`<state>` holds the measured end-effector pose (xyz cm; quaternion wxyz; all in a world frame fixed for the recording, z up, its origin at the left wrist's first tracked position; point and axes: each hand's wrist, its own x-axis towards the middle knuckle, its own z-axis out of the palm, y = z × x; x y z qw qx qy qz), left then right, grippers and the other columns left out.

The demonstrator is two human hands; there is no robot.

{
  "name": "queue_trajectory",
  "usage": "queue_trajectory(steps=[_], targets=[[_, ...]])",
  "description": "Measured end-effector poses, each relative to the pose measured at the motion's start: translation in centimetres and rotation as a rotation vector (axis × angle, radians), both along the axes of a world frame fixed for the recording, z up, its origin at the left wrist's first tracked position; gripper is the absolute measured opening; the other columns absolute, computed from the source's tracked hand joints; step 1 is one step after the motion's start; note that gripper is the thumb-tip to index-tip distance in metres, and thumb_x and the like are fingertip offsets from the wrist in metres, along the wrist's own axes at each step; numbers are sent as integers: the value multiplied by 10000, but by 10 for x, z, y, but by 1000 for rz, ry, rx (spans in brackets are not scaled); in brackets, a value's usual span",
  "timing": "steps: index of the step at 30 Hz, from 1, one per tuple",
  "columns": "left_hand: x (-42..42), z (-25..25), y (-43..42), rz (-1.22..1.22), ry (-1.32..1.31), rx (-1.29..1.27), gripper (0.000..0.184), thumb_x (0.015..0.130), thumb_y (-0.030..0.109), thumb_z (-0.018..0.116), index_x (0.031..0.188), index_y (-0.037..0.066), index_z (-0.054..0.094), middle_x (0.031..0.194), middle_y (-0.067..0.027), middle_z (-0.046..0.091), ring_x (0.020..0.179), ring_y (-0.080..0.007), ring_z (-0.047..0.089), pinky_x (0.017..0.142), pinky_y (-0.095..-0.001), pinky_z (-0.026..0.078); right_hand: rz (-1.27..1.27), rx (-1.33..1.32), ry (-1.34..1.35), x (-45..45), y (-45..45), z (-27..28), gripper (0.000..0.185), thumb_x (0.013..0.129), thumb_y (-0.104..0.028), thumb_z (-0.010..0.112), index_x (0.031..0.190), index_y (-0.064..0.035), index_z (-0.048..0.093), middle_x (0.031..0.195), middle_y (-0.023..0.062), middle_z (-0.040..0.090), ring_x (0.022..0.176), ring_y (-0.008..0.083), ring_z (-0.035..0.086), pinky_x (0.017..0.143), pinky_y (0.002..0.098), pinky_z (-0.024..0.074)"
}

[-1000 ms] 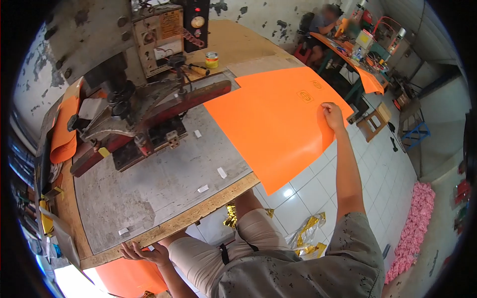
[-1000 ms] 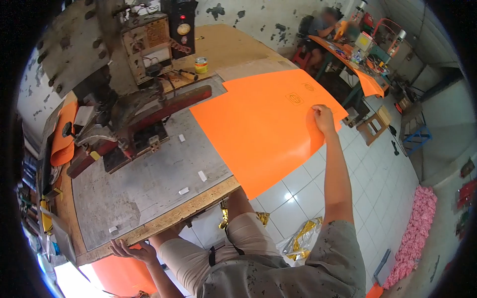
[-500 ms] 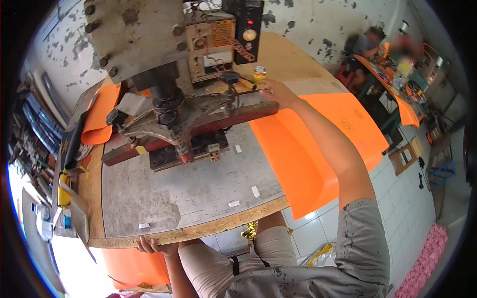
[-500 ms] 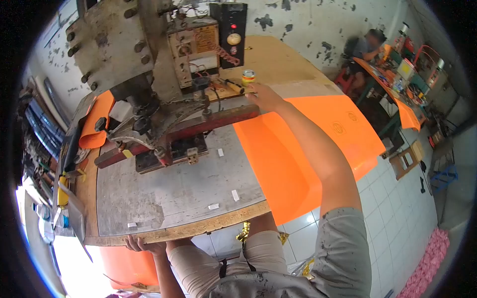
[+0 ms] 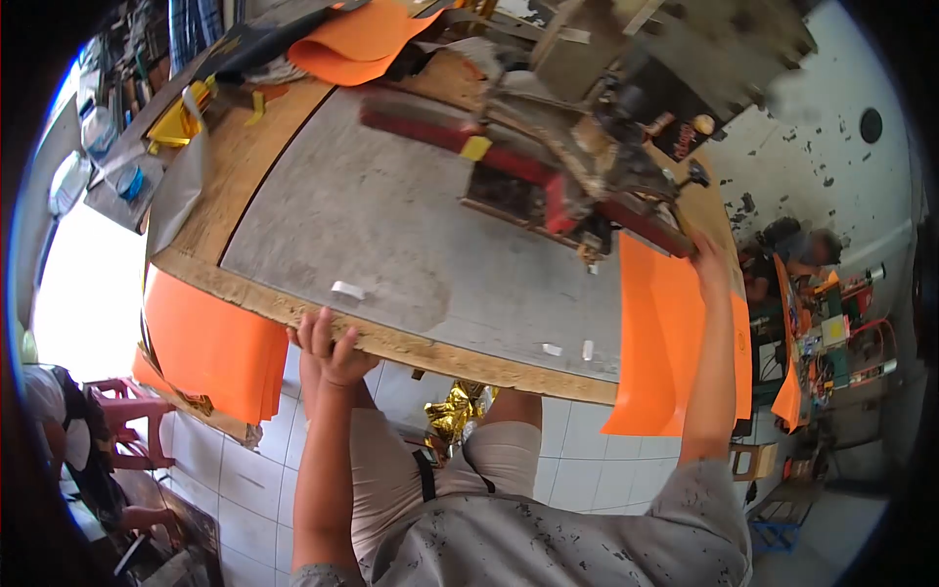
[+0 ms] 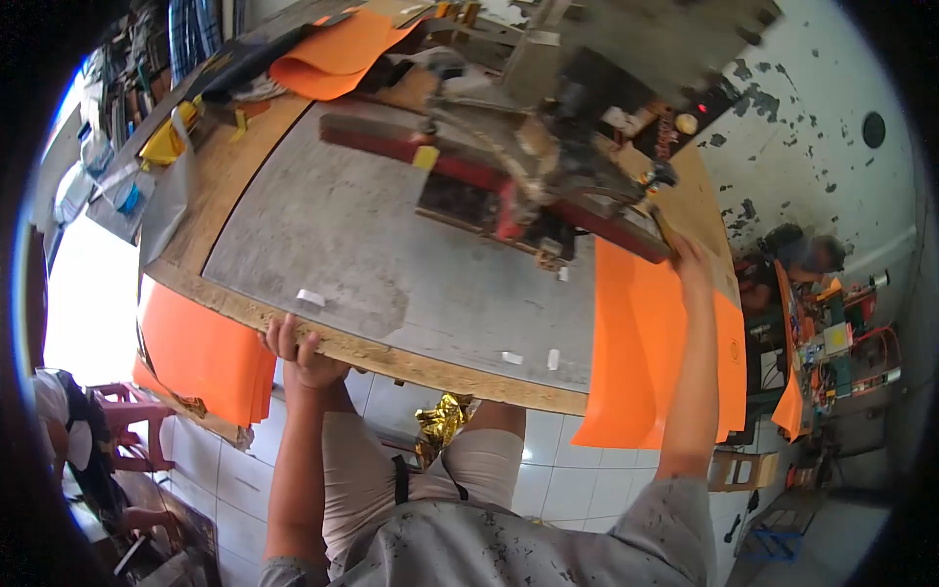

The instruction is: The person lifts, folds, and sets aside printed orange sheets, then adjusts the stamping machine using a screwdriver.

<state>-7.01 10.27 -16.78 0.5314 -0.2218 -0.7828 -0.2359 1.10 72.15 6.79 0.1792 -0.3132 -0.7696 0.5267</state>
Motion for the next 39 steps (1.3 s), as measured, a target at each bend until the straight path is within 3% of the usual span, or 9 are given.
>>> queue_trajectory(steps=[3,5,8,17,24,28,30,34,39], targets=[[8,3,-2,-63,-60,10,547,833,474,690,1300,270,491,1464,-109,464,1405,-366,349,1191,-568,173,-65,-102,126,108,-61,2,512,1054,-294,568,1459,3,469,1282,75,627,1148,155,617,797,282,499],[11,9,-9,-131,-99,36,430,874,459,632,1276,315,576,1443,-39,551,1435,-296,369,1225,-527,127,-142,-72,190,157,-133,-1,418,1055,-245,557,1360,41,542,1141,105,669,912,142,635,775,268,489],[6,13,-30,-231,-74,-84,447,781,242,628,1220,308,576,1377,11,612,1413,-242,402,1227,-508,126,28,-46,105,208,-219,1,479,1014,-266,613,1358,55,526,1142,130,668,927,177,660,781,274,510],[-6,24,-52,-300,-16,-184,332,932,405,655,1264,415,654,1368,174,607,1346,-97,457,1224,-423,128,329,-276,-132,148,-367,7,604,841,-332,756,1236,80,559,1028,182,680,761,236,686,627,316,544],[-3,26,-49,-330,-61,-145,337,864,264,669,1186,356,709,1311,137,655,1341,-138,473,1201,-407,166,387,-339,53,155,-352,-10,560,814,-328,720,1173,71,562,945,180,660,620,220,630,582,316,526],[6,27,-45,-278,-157,-108,361,835,197,650,1172,314,708,1321,108,655,1349,-163,473,1177,-412,203,329,-571,536,153,-325,13,470,902,-280,674,1226,31,535,928,105,556,778,172,536,717,294,499],[11,30,-47,-269,-246,-132,358,889,251,638,1231,338,696,1333,126,650,1362,-156,472,1210,-426,155,286,-371,696,139,-281,38,399,970,-264,628,1241,9,523,973,94,537,794,161,494,760,295,479],[17,26,-42,-261,-296,-53,377,811,179,671,1181,252,694,1369,61,621,1388,-209,443,1182,-434,246,-140,123,486,50,-150,81,299,1005,-140,613,1258,-3,528,968,46,553,937,190,596,972,347,517],[23,24,-41,-202,-305,-92,349,826,173,683,1174,193,655,1400,-14,586,1407,-285,420,1205,-540,219,-190,316,316,-98,-17,108,269,903,-157,764,1078,14,654,1060,95,714,1001,199,698,877,332,567]])
